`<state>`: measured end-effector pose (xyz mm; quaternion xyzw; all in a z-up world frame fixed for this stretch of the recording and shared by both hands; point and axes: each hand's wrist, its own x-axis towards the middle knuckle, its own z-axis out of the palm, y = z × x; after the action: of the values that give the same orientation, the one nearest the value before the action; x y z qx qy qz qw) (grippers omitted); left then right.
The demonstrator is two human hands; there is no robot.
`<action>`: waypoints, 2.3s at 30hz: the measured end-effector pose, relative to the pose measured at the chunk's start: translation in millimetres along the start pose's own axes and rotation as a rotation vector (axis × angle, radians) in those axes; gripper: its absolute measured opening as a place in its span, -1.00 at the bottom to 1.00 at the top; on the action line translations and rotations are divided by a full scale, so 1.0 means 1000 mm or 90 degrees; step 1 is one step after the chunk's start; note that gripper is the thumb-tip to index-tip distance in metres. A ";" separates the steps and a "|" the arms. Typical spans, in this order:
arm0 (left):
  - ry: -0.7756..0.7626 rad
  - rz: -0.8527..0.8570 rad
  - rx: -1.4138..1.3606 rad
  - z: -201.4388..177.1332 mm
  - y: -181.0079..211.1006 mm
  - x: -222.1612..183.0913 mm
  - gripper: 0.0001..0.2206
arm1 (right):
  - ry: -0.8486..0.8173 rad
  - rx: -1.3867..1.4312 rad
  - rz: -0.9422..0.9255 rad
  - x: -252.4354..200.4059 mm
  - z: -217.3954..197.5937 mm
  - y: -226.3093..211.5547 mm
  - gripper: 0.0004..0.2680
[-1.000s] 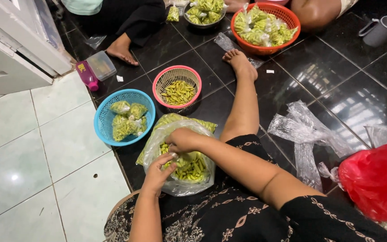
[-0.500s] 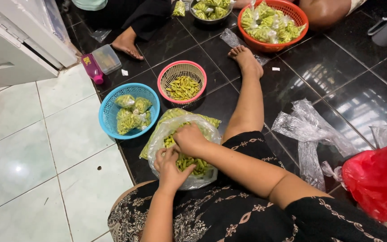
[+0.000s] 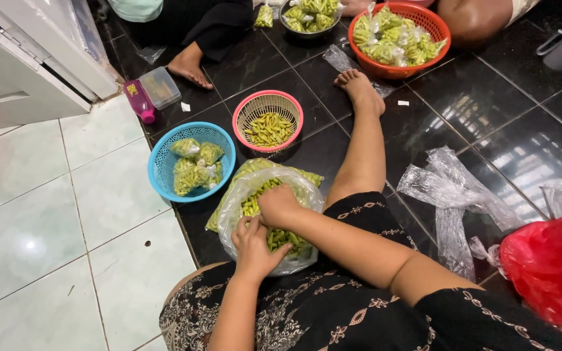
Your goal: Manual packaging of small green vegetables into plastic bags while sitting on the floor.
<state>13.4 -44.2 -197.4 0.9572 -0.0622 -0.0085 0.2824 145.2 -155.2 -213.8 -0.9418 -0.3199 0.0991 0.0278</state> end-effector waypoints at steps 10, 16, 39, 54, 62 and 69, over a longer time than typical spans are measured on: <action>0.191 0.094 -0.030 0.013 -0.016 -0.001 -0.20 | 0.091 0.397 0.028 -0.002 0.010 0.019 -0.81; 0.257 0.143 -0.128 0.013 -0.014 -0.004 -0.07 | 0.135 0.551 0.026 0.006 0.034 0.027 -0.82; 0.160 0.067 -0.379 -0.040 0.003 -0.017 -0.03 | 0.349 0.566 -0.278 -0.045 -0.025 -0.001 -0.59; 0.107 0.028 -0.348 -0.035 -0.031 -0.012 -0.18 | 0.139 0.576 -0.192 -0.039 0.009 0.008 -0.61; 0.306 -0.058 -0.415 -0.081 -0.066 0.023 -0.42 | 0.242 0.792 -0.185 -0.038 0.019 0.042 -0.70; 0.358 -0.029 -0.324 -0.137 -0.091 0.080 -0.44 | 0.345 0.824 -0.083 -0.053 0.016 0.080 -0.77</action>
<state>109.9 95.2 -130.2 0.8227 0.0432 0.2334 0.5166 148.1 -251.0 -229.3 -0.7065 -0.2346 0.0295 0.6670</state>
